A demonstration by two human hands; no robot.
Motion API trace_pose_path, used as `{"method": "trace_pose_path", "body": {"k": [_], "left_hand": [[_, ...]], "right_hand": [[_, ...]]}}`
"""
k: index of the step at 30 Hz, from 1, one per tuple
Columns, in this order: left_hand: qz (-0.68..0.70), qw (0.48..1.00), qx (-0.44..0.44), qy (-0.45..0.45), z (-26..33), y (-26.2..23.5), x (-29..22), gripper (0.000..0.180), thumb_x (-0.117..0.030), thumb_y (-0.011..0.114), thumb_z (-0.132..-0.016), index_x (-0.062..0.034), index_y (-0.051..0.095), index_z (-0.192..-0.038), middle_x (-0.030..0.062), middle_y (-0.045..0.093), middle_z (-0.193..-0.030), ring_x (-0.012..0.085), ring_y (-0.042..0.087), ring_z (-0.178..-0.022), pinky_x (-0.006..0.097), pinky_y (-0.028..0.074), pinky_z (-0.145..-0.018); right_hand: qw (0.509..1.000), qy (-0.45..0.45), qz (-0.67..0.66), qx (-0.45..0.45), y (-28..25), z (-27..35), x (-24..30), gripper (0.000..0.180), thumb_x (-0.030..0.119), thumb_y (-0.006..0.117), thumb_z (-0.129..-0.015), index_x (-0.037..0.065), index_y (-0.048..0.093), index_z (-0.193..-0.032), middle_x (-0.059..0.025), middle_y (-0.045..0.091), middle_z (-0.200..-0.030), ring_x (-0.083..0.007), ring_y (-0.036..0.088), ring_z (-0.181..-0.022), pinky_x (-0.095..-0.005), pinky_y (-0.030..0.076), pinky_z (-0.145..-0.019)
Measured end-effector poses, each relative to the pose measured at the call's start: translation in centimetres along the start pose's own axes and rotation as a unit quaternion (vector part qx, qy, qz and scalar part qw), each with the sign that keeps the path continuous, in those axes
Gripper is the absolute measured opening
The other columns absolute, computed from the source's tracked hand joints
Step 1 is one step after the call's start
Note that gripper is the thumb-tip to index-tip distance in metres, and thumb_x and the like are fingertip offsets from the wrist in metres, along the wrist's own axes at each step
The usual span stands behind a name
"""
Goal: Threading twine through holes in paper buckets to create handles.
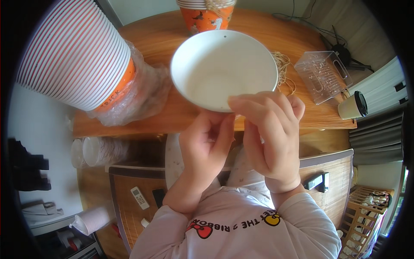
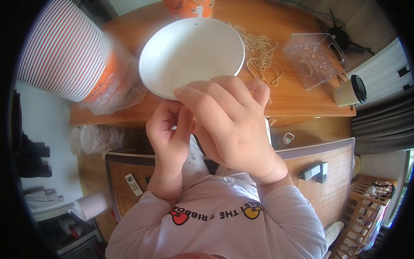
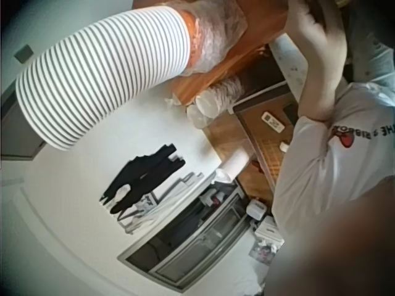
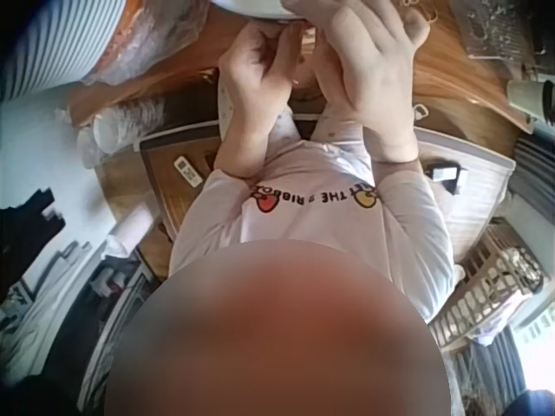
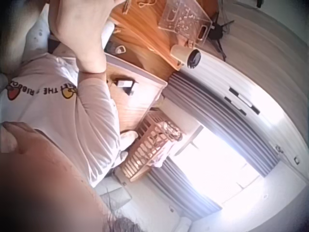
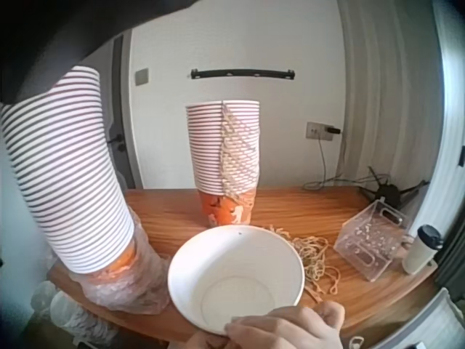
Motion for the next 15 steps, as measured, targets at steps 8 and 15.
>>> {"method": "trace_pose_path", "body": {"k": [8, 15], "left_hand": [[-0.027, 0.999, -0.018, 0.014, -0.4, -0.8, -0.2, 0.005, -0.002, 0.065, -0.093, 0.0029, 0.066, -0.094, 0.0035, 0.068, -0.071, 0.0045, 0.062, -0.063, 0.02, 0.049, -0.057], [-0.011, 0.999, -0.029, 0.025, -0.5, -1.6, 0.1, 0.005, -0.001, 0.064, -0.093, 0.003, 0.066, -0.095, 0.003, 0.067, -0.072, 0.0043, 0.061, -0.063, 0.02, 0.049, -0.056]], "right_hand": [[0.999, 0.003, -0.024, 0.027, 0.7, -1.7, 0.0, 0.036, 0.009, 0.068, -0.07, 0.013, 0.063, -0.105, 0.0031, 0.067, -0.096, -0.0142, 0.064, -0.083, -0.035, 0.034, -0.076], [1.0, -0.003, 0.004, 0.015, 0.8, -1.8, 0.0, 0.037, 0.01, 0.068, -0.071, 0.014, 0.063, -0.107, 0.003, 0.068, -0.097, -0.0143, 0.064, -0.083, -0.0357, 0.035, -0.078]]}}
Point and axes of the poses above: each hand's wrist, its own z-axis away from the middle knuckle, its own y-axis out of the palm, x = y × z, the point moved 8 cm from there along -z, towards the middle knuckle
